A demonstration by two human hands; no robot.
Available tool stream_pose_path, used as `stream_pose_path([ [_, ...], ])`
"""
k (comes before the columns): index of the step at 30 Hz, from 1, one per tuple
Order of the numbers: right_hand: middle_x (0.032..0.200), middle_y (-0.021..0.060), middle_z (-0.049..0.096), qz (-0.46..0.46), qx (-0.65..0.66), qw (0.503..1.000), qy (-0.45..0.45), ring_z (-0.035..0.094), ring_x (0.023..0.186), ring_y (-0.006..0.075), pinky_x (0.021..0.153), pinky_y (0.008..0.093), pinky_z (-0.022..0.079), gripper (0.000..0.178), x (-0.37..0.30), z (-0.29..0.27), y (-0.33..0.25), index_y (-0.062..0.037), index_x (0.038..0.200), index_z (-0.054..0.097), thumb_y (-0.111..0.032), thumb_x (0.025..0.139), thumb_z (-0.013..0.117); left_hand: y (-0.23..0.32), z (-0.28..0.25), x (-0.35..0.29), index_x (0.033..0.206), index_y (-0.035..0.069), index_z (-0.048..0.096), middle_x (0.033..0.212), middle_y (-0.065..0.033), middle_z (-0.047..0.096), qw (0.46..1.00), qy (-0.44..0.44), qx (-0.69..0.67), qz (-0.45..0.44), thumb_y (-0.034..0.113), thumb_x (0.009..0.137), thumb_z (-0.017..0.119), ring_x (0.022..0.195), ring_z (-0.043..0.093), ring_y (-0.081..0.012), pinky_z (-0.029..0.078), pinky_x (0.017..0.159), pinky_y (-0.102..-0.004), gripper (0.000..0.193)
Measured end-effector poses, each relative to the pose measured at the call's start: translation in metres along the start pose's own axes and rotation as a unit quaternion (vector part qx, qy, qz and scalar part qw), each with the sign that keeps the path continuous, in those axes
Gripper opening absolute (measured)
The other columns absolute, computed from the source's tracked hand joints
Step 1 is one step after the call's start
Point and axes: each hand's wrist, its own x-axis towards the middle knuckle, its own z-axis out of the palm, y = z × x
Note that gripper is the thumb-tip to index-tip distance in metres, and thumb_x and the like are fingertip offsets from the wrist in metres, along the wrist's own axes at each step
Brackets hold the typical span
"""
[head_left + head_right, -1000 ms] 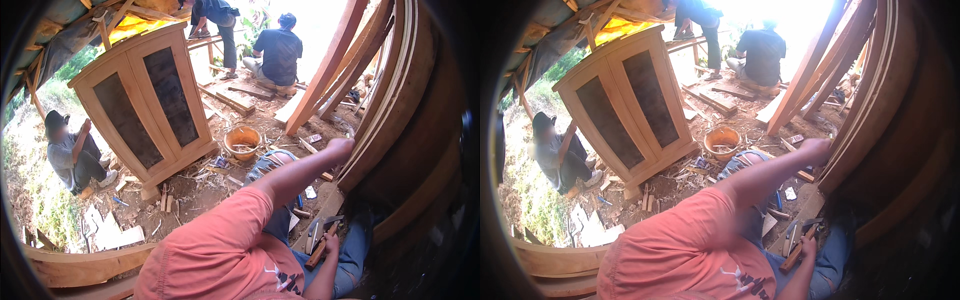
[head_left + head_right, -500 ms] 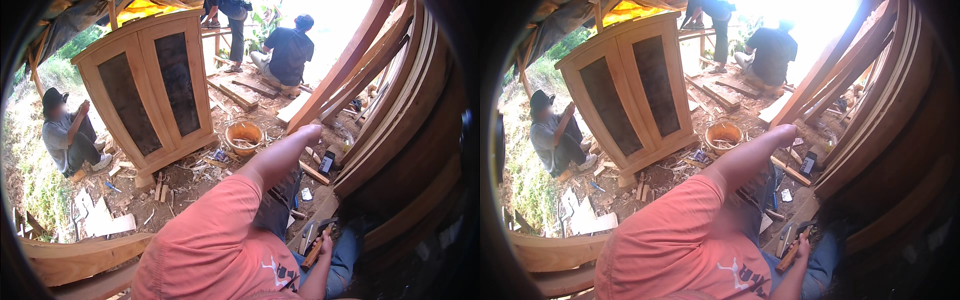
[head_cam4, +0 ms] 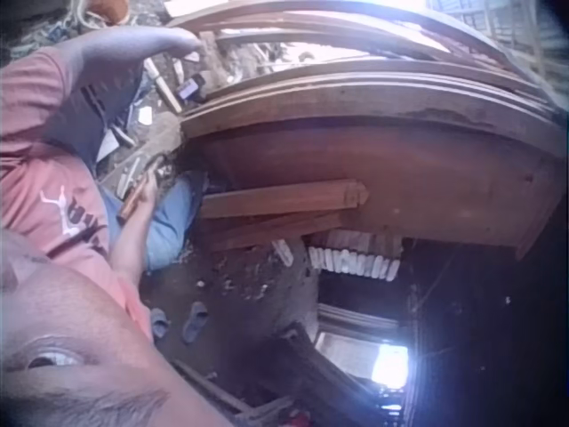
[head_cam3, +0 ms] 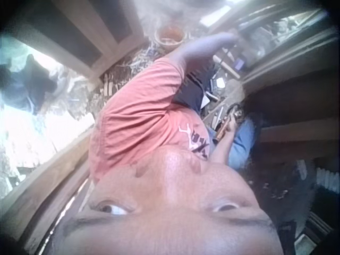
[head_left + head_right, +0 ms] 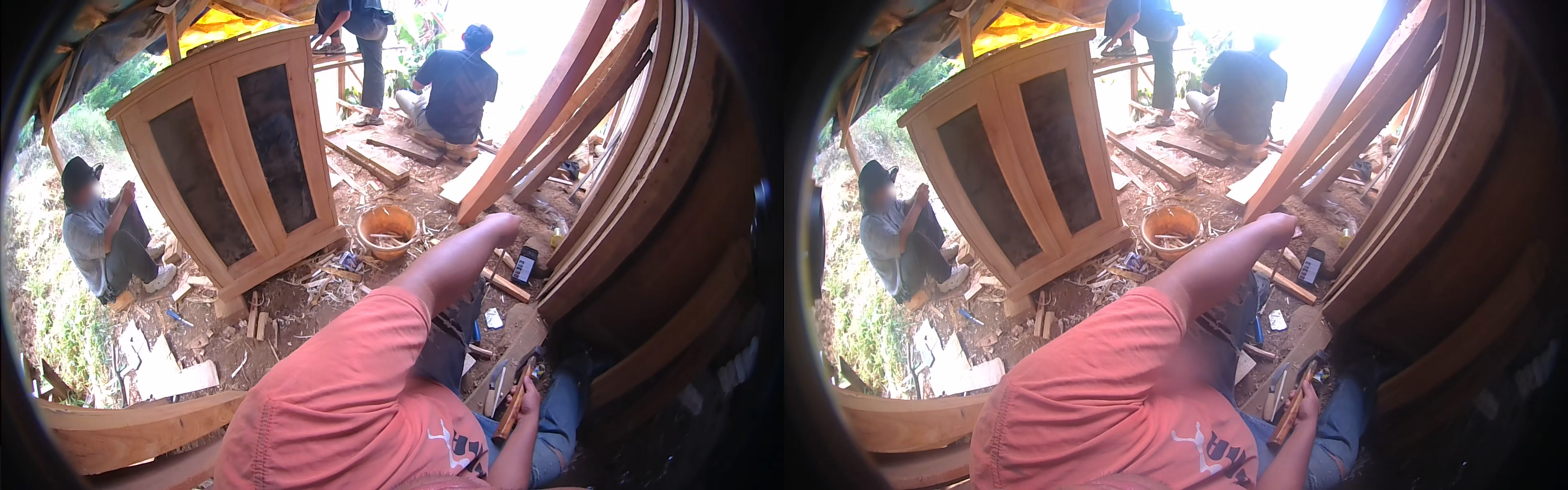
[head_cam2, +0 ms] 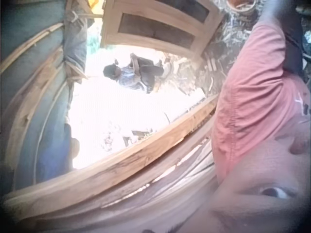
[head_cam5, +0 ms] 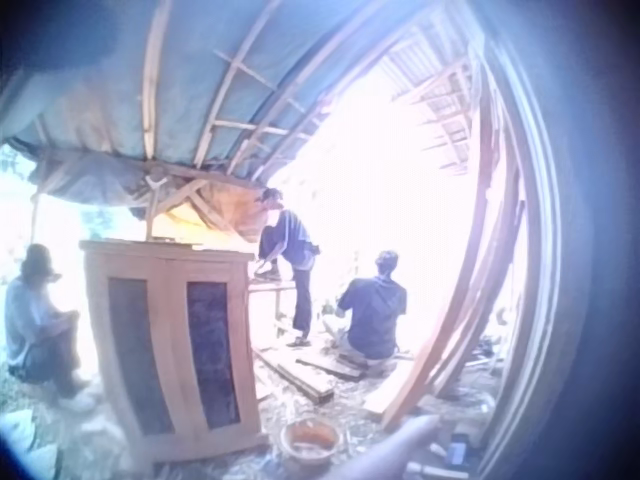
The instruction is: The person sits on the ground and uses a hammer to drive nails into a wooden frame. They repeatedly pick up nails, position them, and strike them with the hammer. The person briefly pauses to adjust their head-mounted camera before resuming hammering.
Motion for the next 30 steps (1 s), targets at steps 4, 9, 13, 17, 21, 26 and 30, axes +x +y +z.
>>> stream_pose_path([
  [4,0.073,0.0060,0.059,-0.011,-0.011,1.000,-0.001,0.059,0.051,0.0243,0.046,0.0391,0.050,0.036,-0.003,-0.001,-0.001,-0.0236,0.138,0.055,-0.046,0.110,0.055,0.007,0.003,-0.001,0.127,0.006,0.073,0.130,-0.0123,0.074,1.000,0.015,0.015,0.013,0.020,0.098,0.067,0.121,0.071,-0.0271,0.059,0.101,-0.0428,0.033],
  [9,0.073,0.0067,0.059,0.001,0.014,1.000,0.025,0.058,0.050,0.0247,0.045,0.0389,0.050,0.035,-0.017,-0.020,-0.002,-0.0227,0.137,0.054,-0.045,0.110,0.055,0.024,0.024,0.024,0.118,0.007,0.077,0.120,-0.0122,0.078,0.998,0.025,0.006,0.057,0.019,0.098,0.064,0.116,0.073,-0.0296,0.059,0.097,-0.0446,0.027],
  [13,0.073,0.0073,0.059,-0.001,-0.005,0.999,-0.052,0.058,0.050,0.0248,0.045,0.0384,0.050,0.034,0.009,0.034,-0.004,-0.0221,0.137,0.054,-0.044,0.111,0.055,-0.075,0.049,0.057,0.111,0.012,0.081,0.119,-0.0074,0.079,0.971,0.007,0.223,0.081,0.023,0.098,0.065,0.113,0.074,-0.0289,0.059,0.091,-0.0435,0.024],
  [17,0.073,0.0071,0.059,-0.015,-0.016,1.000,0.009,0.057,0.051,0.0241,0.045,0.0372,0.050,0.034,-0.011,-0.003,-0.005,-0.0216,0.138,0.055,-0.044,0.111,0.054,0.006,0.027,0.032,0.110,0.004,0.078,0.113,-0.0190,0.079,0.998,0.019,0.019,0.055,0.006,0.089,0.073,0.109,0.076,-0.0355,0.061,0.089,-0.0475,0.022],
  [21,0.072,0.0071,0.059,-0.023,-0.021,0.999,-0.010,0.057,0.051,0.0239,0.045,0.0373,0.050,0.033,-0.004,0.011,-0.003,-0.0212,0.136,0.057,-0.043,0.111,0.053,-0.015,0.024,0.020,0.122,0.009,0.077,0.125,-0.0124,0.076,1.000,0.024,0.013,0.005,0.019,0.094,0.072,0.117,0.073,-0.0312,0.061,0.095,-0.0459,0.030],
  [26,0.071,0.0075,0.060,-0.046,-0.009,0.999,-0.010,0.057,0.049,0.0250,0.044,0.0385,0.050,0.031,0.003,-0.006,0.002,-0.0204,0.125,0.058,-0.048,0.111,0.053,0.011,-0.002,-0.007,0.128,0.010,0.076,0.134,-0.0099,0.074,0.997,0.039,-0.059,-0.044,0.025,0.096,0.072,0.122,0.072,-0.0293,0.062,0.097,-0.0449,0.035],
  [30,0.070,0.0064,0.059,-0.023,-0.031,0.999,-0.007,0.056,0.047,0.0230,0.044,0.0376,0.050,0.034,0.000,0.017,-0.002,-0.0202,0.140,0.056,-0.041,0.113,0.051,-0.015,0.007,0.002,0.116,0.006,0.078,0.118,-0.0153,0.077,1.000,0.018,-0.011,-0.002,0.014,0.091,0.073,0.111,0.075,-0.0331,0.061,0.091,-0.0463,0.027],
])
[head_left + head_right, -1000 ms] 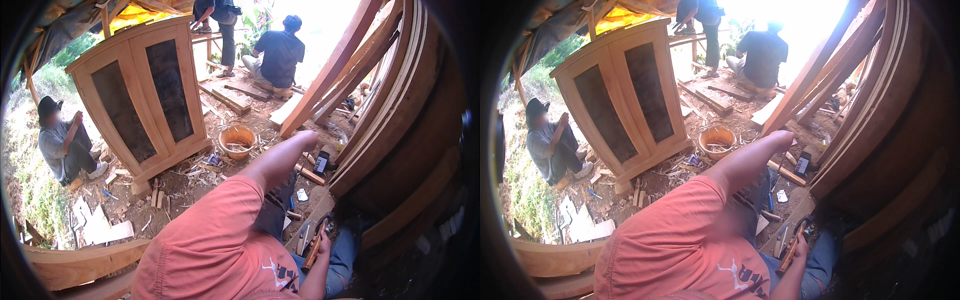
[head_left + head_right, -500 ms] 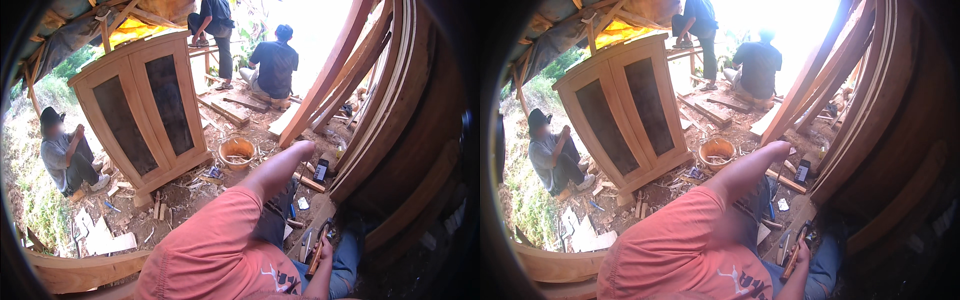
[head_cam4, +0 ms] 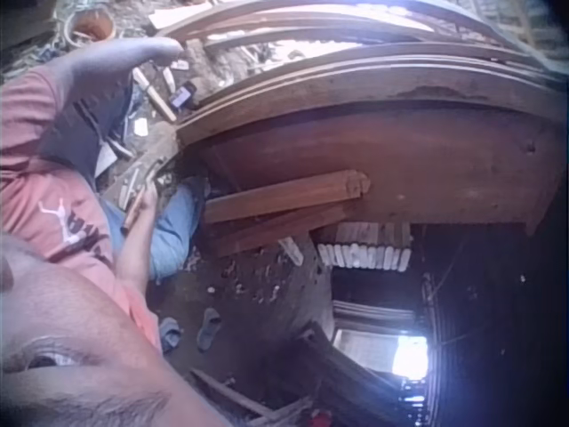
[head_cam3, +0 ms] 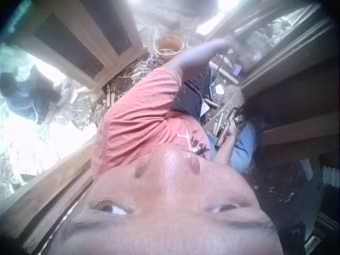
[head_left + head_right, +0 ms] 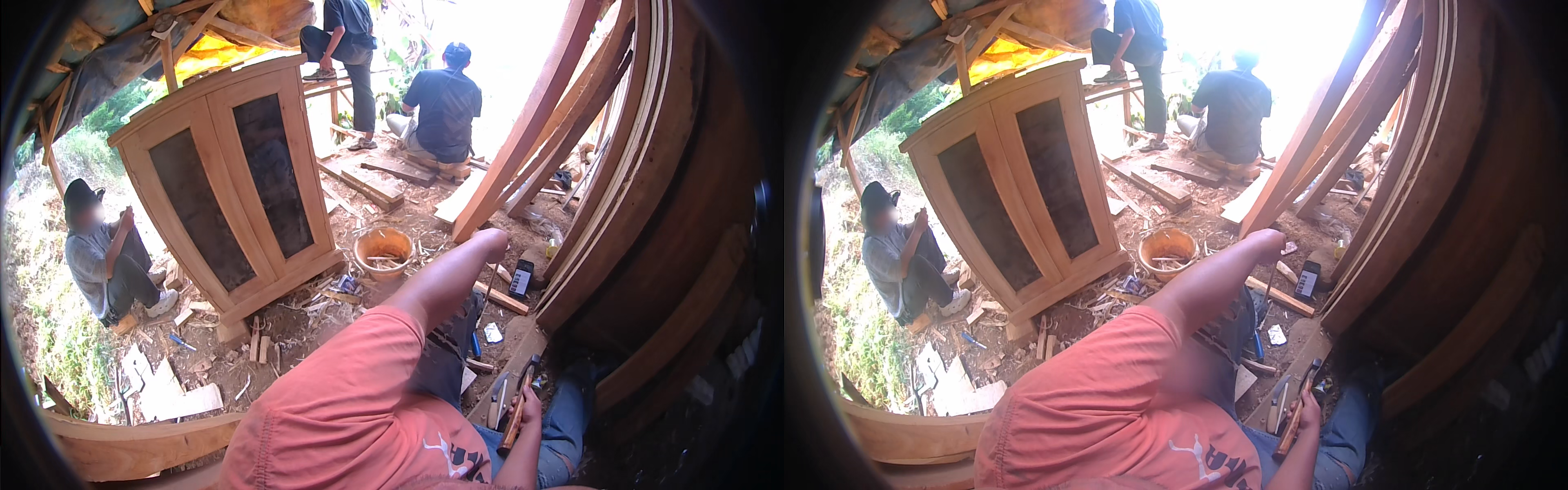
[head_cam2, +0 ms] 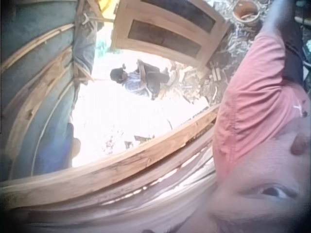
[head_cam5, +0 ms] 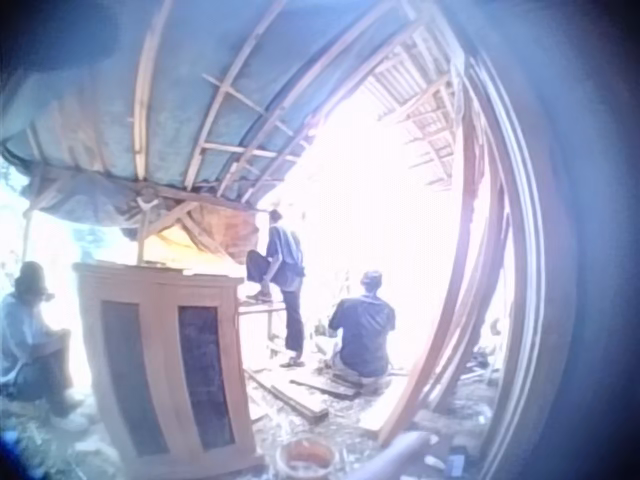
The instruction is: The person sits on the ground and uses a hammer to drive nails into a wooden frame. They repeatedly pick up nails, position them, and strike them with the hammer. The person briefly pauses to adjust their head-mounted camera before resuming hammering.
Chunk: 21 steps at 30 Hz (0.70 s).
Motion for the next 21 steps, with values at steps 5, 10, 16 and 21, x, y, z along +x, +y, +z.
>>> stream_pose_path([
  [5,0.070,0.0067,0.059,-0.004,-0.005,1.000,0.016,0.056,0.047,0.0234,0.043,0.0380,0.049,0.036,-0.009,-0.007,-0.002,-0.0189,0.141,0.056,-0.040,0.113,0.051,0.021,-0.001,0.015,0.126,0.006,0.077,0.130,-0.0138,0.075,0.993,-0.099,0.060,0.022,0.018,0.092,0.076,0.119,0.073,-0.0326,0.062,0.096,-0.0464,0.036],
  [10,0.069,0.0076,0.058,-0.019,-0.004,1.000,-0.012,0.056,0.048,0.0228,0.044,0.0379,0.050,0.037,-0.001,0.007,-0.003,-0.0167,0.143,0.056,-0.038,0.114,0.051,0.001,0.000,0.022,0.124,0.006,0.078,0.129,-0.0147,0.075,0.963,-0.172,0.194,0.068,0.015,0.094,0.074,0.119,0.072,-0.0335,0.061,0.096,-0.0469,0.032],
  [16,0.070,0.0076,0.058,-0.027,-0.004,1.000,0.004,0.056,0.048,0.0238,0.043,0.0381,0.050,0.034,0.000,-0.011,0.003,-0.0183,0.140,0.056,-0.039,0.113,0.051,0.023,-0.006,0.007,0.120,0.006,0.079,0.125,-0.0158,0.076,0.990,-0.072,0.111,0.048,0.017,0.096,0.072,0.115,0.073,-0.0351,0.061,0.094,-0.0472,0.027],
  [21,0.070,0.0074,0.059,-0.008,-0.006,1.000,0.007,0.056,0.047,0.0240,0.042,0.0382,0.048,0.036,-0.009,0.001,-0.002,-0.0225,0.144,0.055,-0.039,0.113,0.051,0.011,0.003,0.008,0.109,0.005,0.081,0.113,-0.0166,0.079,0.999,-0.038,0.034,0.003,0.009,0.086,0.076,0.108,0.075,-0.0352,0.062,0.088,-0.0462,0.023],
])
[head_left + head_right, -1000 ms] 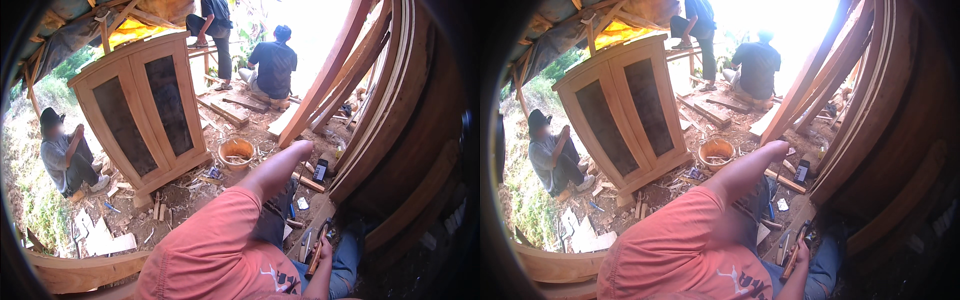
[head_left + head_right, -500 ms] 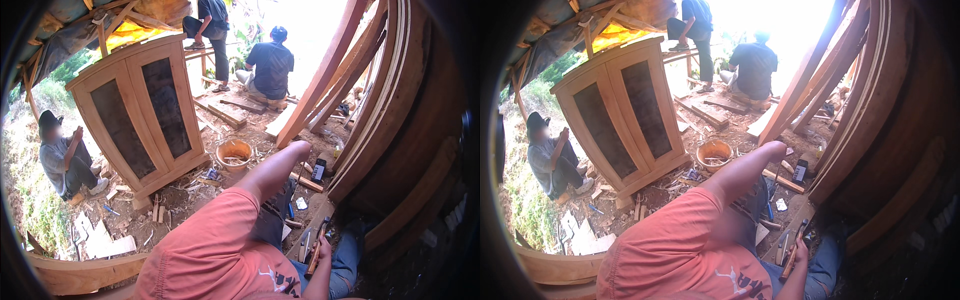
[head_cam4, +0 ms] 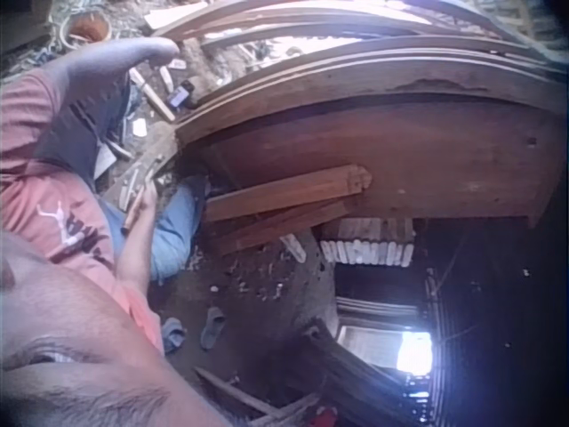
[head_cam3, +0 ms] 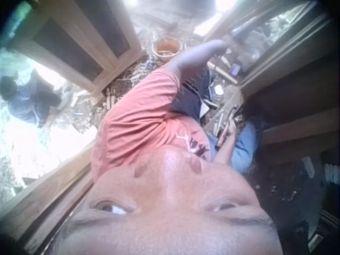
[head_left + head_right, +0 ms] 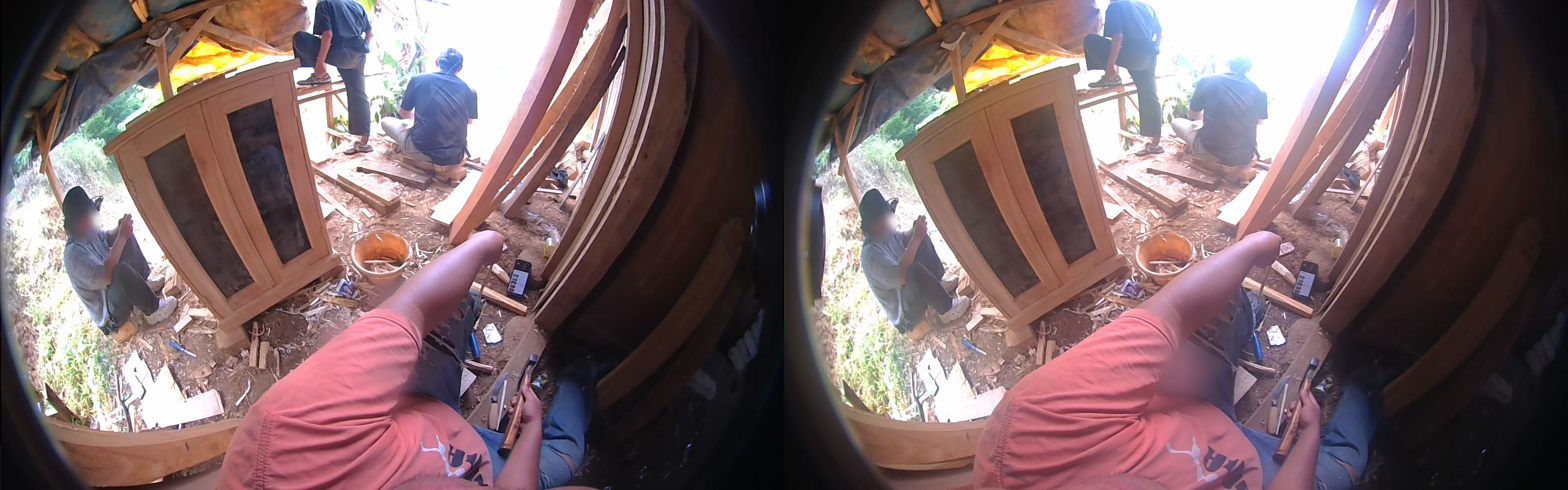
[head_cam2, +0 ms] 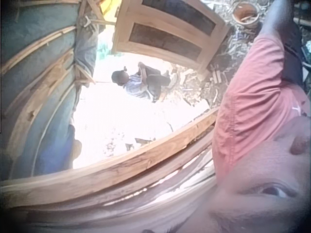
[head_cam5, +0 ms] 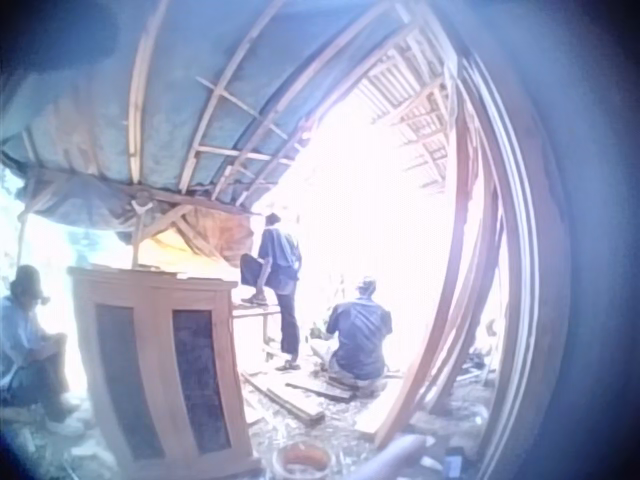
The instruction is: The person sits on the ground and uses a hammer to drive nails into a wooden frame. They repeatedly pick up nails, position them, and strike them with the hammer. The person briefly pauses to adjust their head-mounted camera before resuming hammering.
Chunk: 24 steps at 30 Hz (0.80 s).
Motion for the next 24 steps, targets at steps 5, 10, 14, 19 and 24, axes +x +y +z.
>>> stream_pose_path([
  [5,0.070,0.0076,0.060,0.004,0.006,1.000,0.004,0.057,0.047,0.0245,0.042,0.0381,0.048,0.036,0.000,-0.002,-0.002,-0.0229,0.145,0.055,-0.040,0.113,0.051,0.000,0.003,0.013,0.121,0.010,0.079,0.122,-0.0152,0.077,1.000,-0.019,0.017,-0.002,0.012,0.087,0.075,0.115,0.074,-0.0353,0.061,0.094,-0.0472,0.034],
  [10,0.071,0.0073,0.060,-0.007,0.003,1.000,0.003,0.057,0.048,0.0250,0.045,0.0400,0.050,0.032,0.002,-0.015,0.004,-0.0226,0.135,0.057,-0.045,0.113,0.051,0.006,0.006,0.021,0.126,0.009,0.077,0.124,-0.0144,0.077,0.999,-0.033,0.033,0.014,0.011,0.087,0.075,0.115,0.074,-0.0329,0.061,0.096,-0.0468,0.039],
  [14,0.070,0.0069,0.058,0.009,0.032,0.999,-0.016,0.055,0.048,0.0217,0.044,0.0369,0.050,0.037,0.012,0.000,0.001,-0.0197,0.143,0.057,-0.039,0.113,0.053,-0.022,0.008,0.042,0.129,0.008,0.075,0.130,-0.0131,0.075,0.943,-0.132,0.281,0.119,0.014,0.095,0.072,0.117,0.073,-0.0309,0.060,0.096,-0.0464,0.035],
  [19,0.070,0.0078,0.058,-0.009,0.005,1.000,-0.004,0.055,0.048,0.0234,0.045,0.0383,0.050,0.031,0.008,-0.011,0.002,-0.0173,0.132,0.057,-0.041,0.113,0.052,0.004,-0.001,0.009,0.127,0.008,0.075,0.129,-0.0125,0.075,0.997,-0.030,0.064,0.041,0.022,0.104,0.065,0.121,0.071,-0.0342,0.059,0.099,-0.0488,0.029],
  [24,0.070,0.0073,0.058,-0.004,0.023,1.000,0.005,0.054,0.048,0.0227,0.045,0.0377,0.051,0.030,0.000,-0.015,-0.001,-0.0185,0.131,0.057,-0.041,0.113,0.052,0.021,-0.010,0.000,0.123,0.008,0.077,0.125,-0.0128,0.077,0.996,-0.034,0.074,0.043,0.019,0.100,0.070,0.118,0.073,-0.0329,0.060,0.097,-0.0465,0.027],
])
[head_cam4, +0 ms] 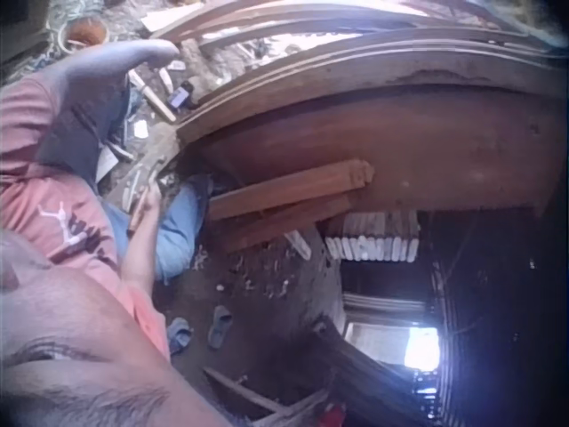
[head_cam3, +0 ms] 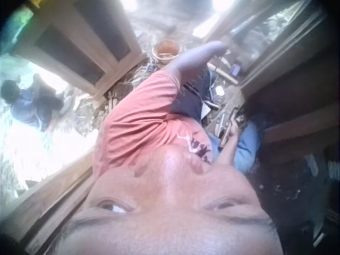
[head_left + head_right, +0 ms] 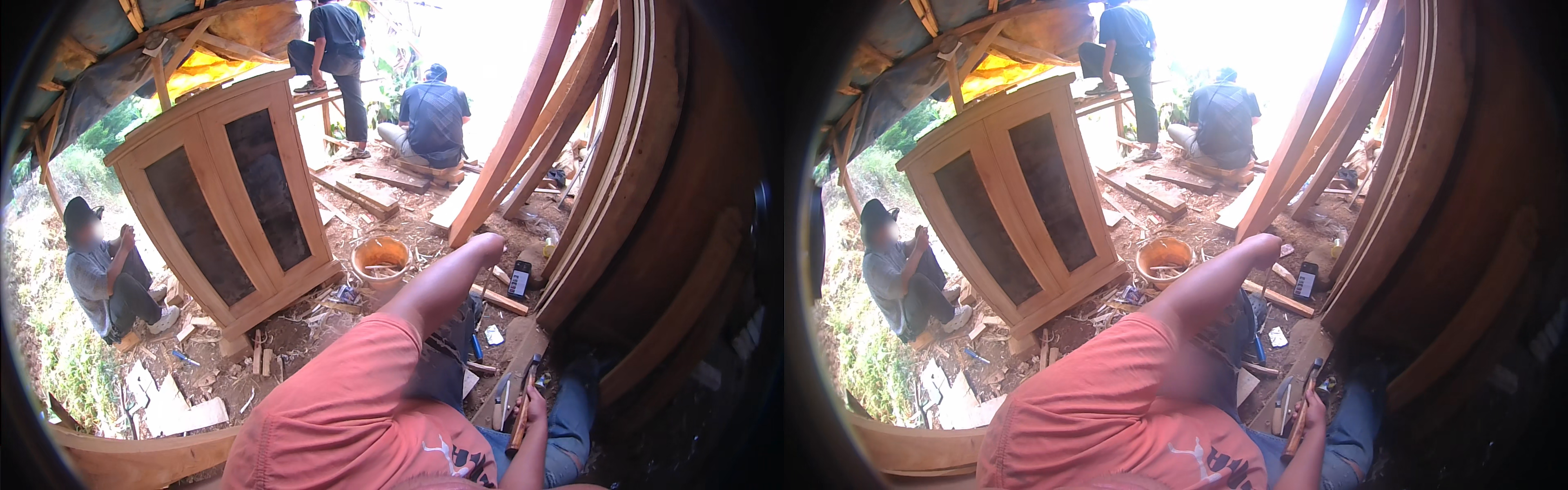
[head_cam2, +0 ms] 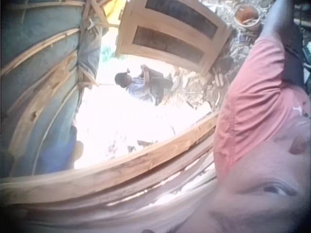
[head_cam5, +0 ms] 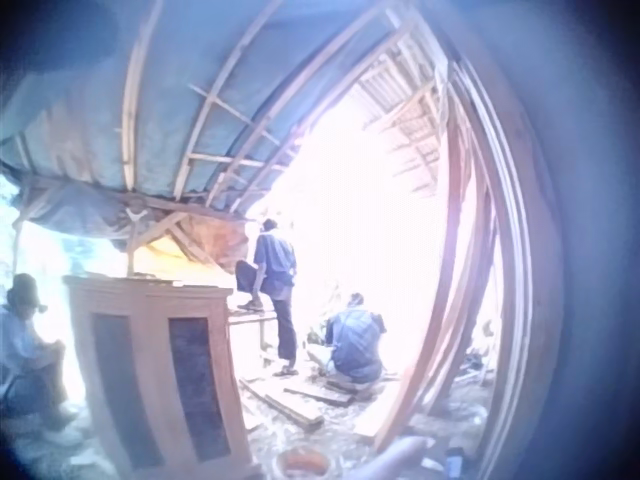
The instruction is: The person sits on the ground and uses a hammer to drive nails into a wooden frame. They repeatedly pick up nails, position them, and strike them with the hammer. The person briefly pauses to adjust their head-mounted camera before resuming hammering.
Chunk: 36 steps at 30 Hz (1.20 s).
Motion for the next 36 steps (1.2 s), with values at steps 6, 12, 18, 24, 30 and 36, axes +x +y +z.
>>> stream_pose_path([
  [6,0.070,0.0064,0.059,0.009,-0.034,0.999,-0.034,0.054,0.048,0.0230,0.045,0.0378,0.050,0.028,0.009,0.027,-0.001,-0.0197,0.126,0.057,-0.043,0.113,0.051,-0.057,0.040,0.029,0.119,0.007,0.078,0.123,-0.0152,0.077,0.999,0.027,0.042,0.014,0.017,0.094,0.074,0.113,0.074,-0.0341,0.061,0.094,-0.0468,0.027],
  [12,0.071,0.0067,0.059,0.000,-0.029,1.000,-0.006,0.055,0.048,0.0233,0.045,0.0381,0.050,0.029,0.001,-0.002,0.001,-0.0199,0.125,0.056,-0.045,0.113,0.050,-0.008,0.012,0.010,0.119,0.009,0.078,0.117,-0.0158,0.078,0.998,0.035,-0.047,-0.007,0.020,0.096,0.073,0.112,0.074,-0.0358,0.061,0.091,-0.0476,0.026],
  [18,0.071,0.0079,0.059,0.001,-0.016,1.000,-0.001,0.056,0.049,0.0228,0.045,0.0378,0.050,0.030,0.001,0.002,0.000,-0.0175,0.130,0.056,-0.041,0.113,0.051,-0.010,0.016,0.010,0.121,0.009,0.076,0.117,-0.0139,0.078,0.996,0.061,-0.062,-0.009,0.020,0.093,0.078,0.111,0.075,-0.0351,0.061,0.090,-0.0471,0.030],
  [24,0.071,0.0083,0.059,0.019,0.006,1.000,-0.015,0.056,0.050,0.0229,0.046,0.0385,0.051,0.028,0.002,-0.010,-0.003,-0.0167,0.127,0.056,-0.040,0.113,0.052,-0.014,0.033,0.046,0.127,0.010,0.074,0.124,-0.0119,0.077,0.999,0.033,0.023,0.032,0.019,0.094,0.075,0.110,0.075,-0.0327,0.061,0.089,-0.0478,0.034],
  [30,0.073,0.0081,0.059,0.045,0.010,0.999,0.000,0.058,0.052,0.0254,0.050,0.0435,0.051,0.027,0.003,-0.024,-0.004,-0.0180,0.120,0.054,-0.043,0.112,0.051,-0.002,0.022,0.035,0.120,0.011,0.076,0.120,-0.0076,0.077,1.000,0.000,-0.004,0.004,0.028,0.099,0.066,0.109,0.073,-0.0298,0.057,0.095,-0.0404,0.028],
  [36,0.075,0.0080,0.060,0.077,0.019,0.996,-0.030,0.058,0.053,0.0249,0.050,0.0441,0.051,0.027,0.019,-0.015,0.005,-0.0195,0.121,0.054,-0.044,0.111,0.050,-0.037,0.037,0.045,0.107,0.011,0.081,0.107,-0.0092,0.078,0.971,-0.016,0.217,0.096,0.023,0.097,0.063,0.100,0.074,-0.0290,0.057,0.089,-0.0400,0.024],
])
